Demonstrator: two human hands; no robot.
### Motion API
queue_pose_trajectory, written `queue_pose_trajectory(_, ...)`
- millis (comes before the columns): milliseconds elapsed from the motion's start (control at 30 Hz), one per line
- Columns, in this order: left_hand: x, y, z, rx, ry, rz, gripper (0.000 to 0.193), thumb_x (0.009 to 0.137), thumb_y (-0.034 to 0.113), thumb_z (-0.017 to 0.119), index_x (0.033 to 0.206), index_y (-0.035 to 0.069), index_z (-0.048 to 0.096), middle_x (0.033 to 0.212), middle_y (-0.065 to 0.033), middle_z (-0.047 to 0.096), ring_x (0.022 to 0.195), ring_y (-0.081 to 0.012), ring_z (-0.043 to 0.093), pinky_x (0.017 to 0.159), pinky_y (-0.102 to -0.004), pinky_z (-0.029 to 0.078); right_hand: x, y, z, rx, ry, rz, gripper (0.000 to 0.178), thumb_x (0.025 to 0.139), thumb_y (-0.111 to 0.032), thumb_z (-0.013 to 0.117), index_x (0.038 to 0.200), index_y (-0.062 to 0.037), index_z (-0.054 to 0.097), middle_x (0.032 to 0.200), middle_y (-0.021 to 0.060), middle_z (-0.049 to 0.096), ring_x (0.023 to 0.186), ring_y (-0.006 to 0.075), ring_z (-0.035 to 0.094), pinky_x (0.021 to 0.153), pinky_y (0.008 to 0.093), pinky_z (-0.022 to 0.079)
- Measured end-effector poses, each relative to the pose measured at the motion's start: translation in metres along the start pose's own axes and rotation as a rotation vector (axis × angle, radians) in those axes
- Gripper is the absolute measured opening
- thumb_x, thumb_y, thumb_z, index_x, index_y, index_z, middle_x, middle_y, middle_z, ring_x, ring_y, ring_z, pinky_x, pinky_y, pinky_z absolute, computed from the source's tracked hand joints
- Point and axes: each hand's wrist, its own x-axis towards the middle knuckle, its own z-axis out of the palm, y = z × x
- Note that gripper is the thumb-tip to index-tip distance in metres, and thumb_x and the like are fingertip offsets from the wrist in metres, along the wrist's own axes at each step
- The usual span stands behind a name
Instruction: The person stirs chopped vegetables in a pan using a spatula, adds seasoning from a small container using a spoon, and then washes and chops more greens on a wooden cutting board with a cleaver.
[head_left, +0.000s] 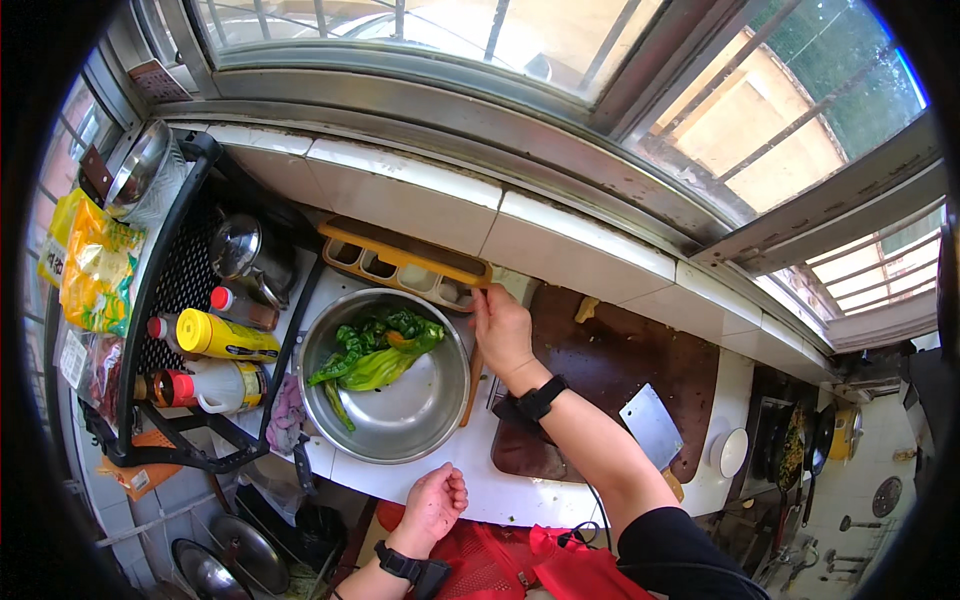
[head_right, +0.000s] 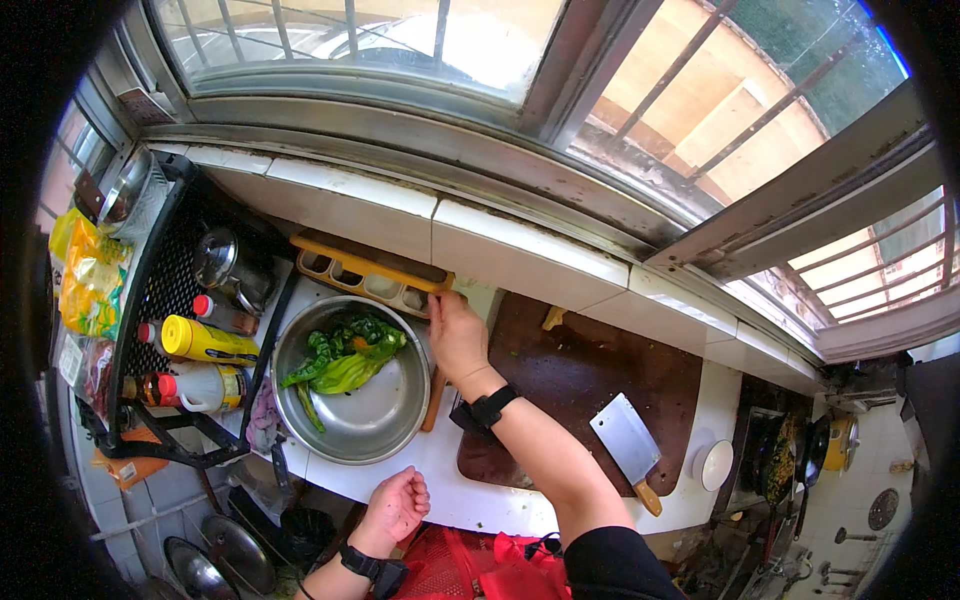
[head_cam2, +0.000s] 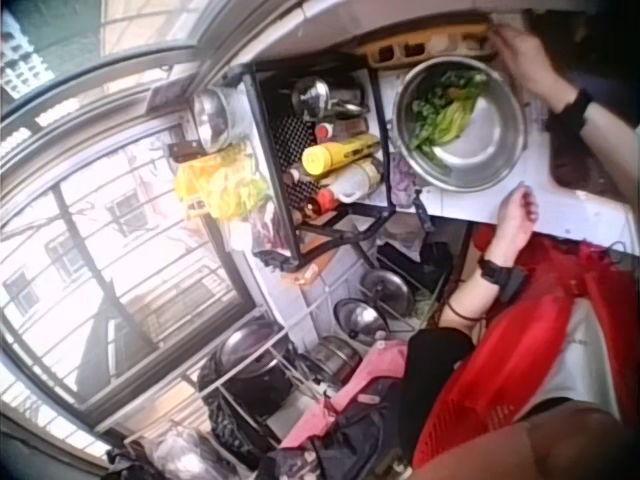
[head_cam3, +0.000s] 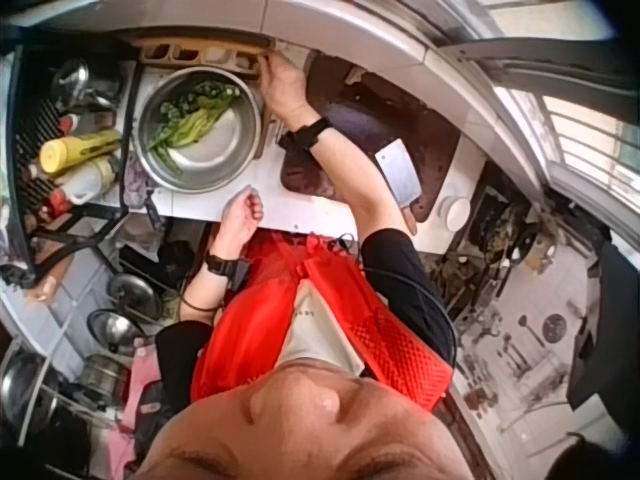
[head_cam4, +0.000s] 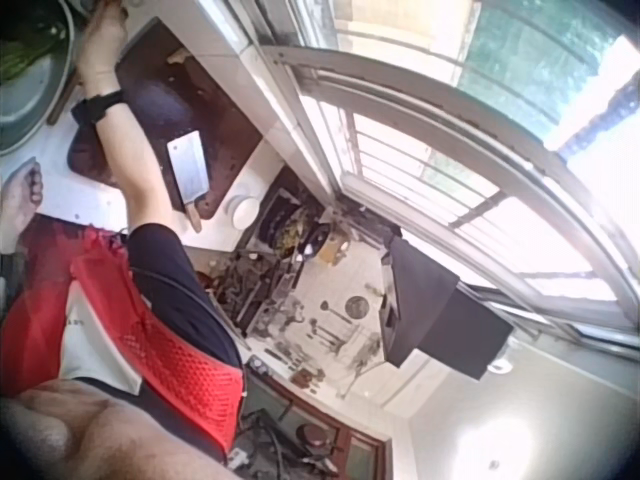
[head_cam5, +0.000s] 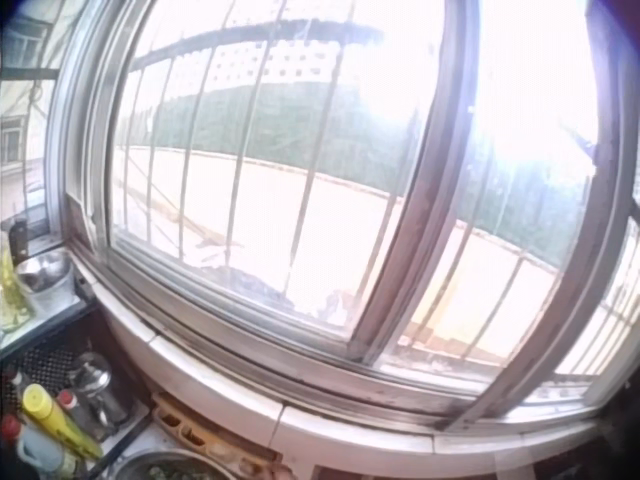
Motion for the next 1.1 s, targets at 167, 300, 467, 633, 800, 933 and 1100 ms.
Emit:
queue_pose_trajectory(167, -0.005, -0.001, 0.003, -0.001, -0.008, -0.013, 0.022, 0.095, 0.024, 0.057, 0.083, 0.006, 0.058, 0.070, -0.0028, 0.054, 0.061, -0.0145, 0.048, 0.056, -0.0258, 0.039, 0.011, -0.009, -0.011, 0.247, 0.000, 0.282, 0.020, 0.097, -0.016, 0.055, 0.087, 0.0010, 0.058, 0.069, 0.0104, 0.065, 0.055, 0.0153, 0.064, 0.050, 0.0295, 0.049)
queue_pose_trajectory(300, -0.006, -0.004, 0.004, -0.003, -0.002, -0.013, 0.022, 0.095, 0.024, 0.057, 0.083, 0.005, 0.058, 0.070, -0.0032, 0.054, 0.060, -0.0147, 0.049, 0.055, -0.0260, 0.039, 0.014, -0.011, -0.018, 0.411, 0.015, 0.486, 0.022, 0.099, -0.017, 0.053, 0.089, 0.0021, 0.058, 0.072, 0.0097, 0.067, 0.054, 0.0147, 0.064, 0.049, 0.0280, 0.049)
queue_pose_trajectory(467, -0.012, -0.006, 0.013, 0.097, -0.014, 0.090, 0.023, 0.096, 0.022, 0.056, 0.084, 0.003, 0.058, 0.069, -0.0037, 0.055, 0.059, -0.0148, 0.051, 0.054, -0.0262, 0.041, 0.012, 0.002, -0.022, 0.618, 0.011, 0.695, 0.021, 0.099, -0.018, 0.052, 0.094, 0.0021, 0.056, 0.076, 0.0122, 0.068, 0.054, 0.0163, 0.064, 0.047, 0.0264, 0.046)
queue_pose_trajectory(633, -0.026, 0.032, 0.064, 0.244, -0.167, 0.314, 0.020, 0.097, 0.018, 0.055, 0.102, 0.000, 0.061, 0.077, -0.0028, 0.057, 0.065, -0.0117, 0.053, 0.056, -0.0245, 0.042, 0.011, 0.003, -0.029, 0.829, 0.036, 0.874, 0.019, 0.098, -0.017, 0.052, 0.095, 0.0016, 0.055, 0.077, 0.0133, 0.068, 0.055, 0.0167, 0.064, 0.046, 0.0251, 0.045)
queue_pose_trajectory(800, -0.015, 0.103, 0.131, 0.308, -0.205, 0.465, 0.015, 0.095, 0.015, 0.058, 0.099, 0.002, 0.061, 0.079, -0.0031, 0.059, 0.065, -0.0113, 0.055, 0.056, -0.0232, 0.047, 0.013, 0.011, -0.029, 0.888, 0.083, 0.928, 0.018, 0.098, -0.017, 0.052, 0.093, 0.0003, 0.055, 0.078, 0.0133, 0.069, 0.055, 0.0163, 0.064, 0.046, 0.0247, 0.045)
queue_pose_trajectory(933, 0.003, 0.150, 0.171, 0.293, -0.284, 0.455, 0.013, 0.094, 0.015, 0.058, 0.086, 0.004, 0.058, 0.073, -0.0037, 0.058, 0.062, -0.0123, 0.054, 0.054, -0.0230, 0.047, 0.012, 0.008, -0.026, 0.900, 0.098, 0.932, 0.018, 0.098, -0.017, 0.053, 0.093, 0.0000, 0.056, 0.077, 0.0132, 0.069, 0.055, 0.0158, 0.064, 0.045, 0.0245, 0.045)
queue_pose_trajectory(1100, 0.043, 0.191, 0.192, 0.292, -0.272, 0.392, 0.009, 0.090, 0.011, 0.060, 0.086, 0.004, 0.058, 0.074, -0.0035, 0.058, 0.062, -0.0120, 0.054, 0.052, -0.0230, 0.045, 0.009, 0.011, -0.029, 0.931, 0.095, 0.938, 0.018, 0.099, -0.018, 0.053, 0.093, -0.0010, 0.057, 0.076, 0.0122, 0.069, 0.054, 0.0149, 0.064, 0.045, 0.0239, 0.045)
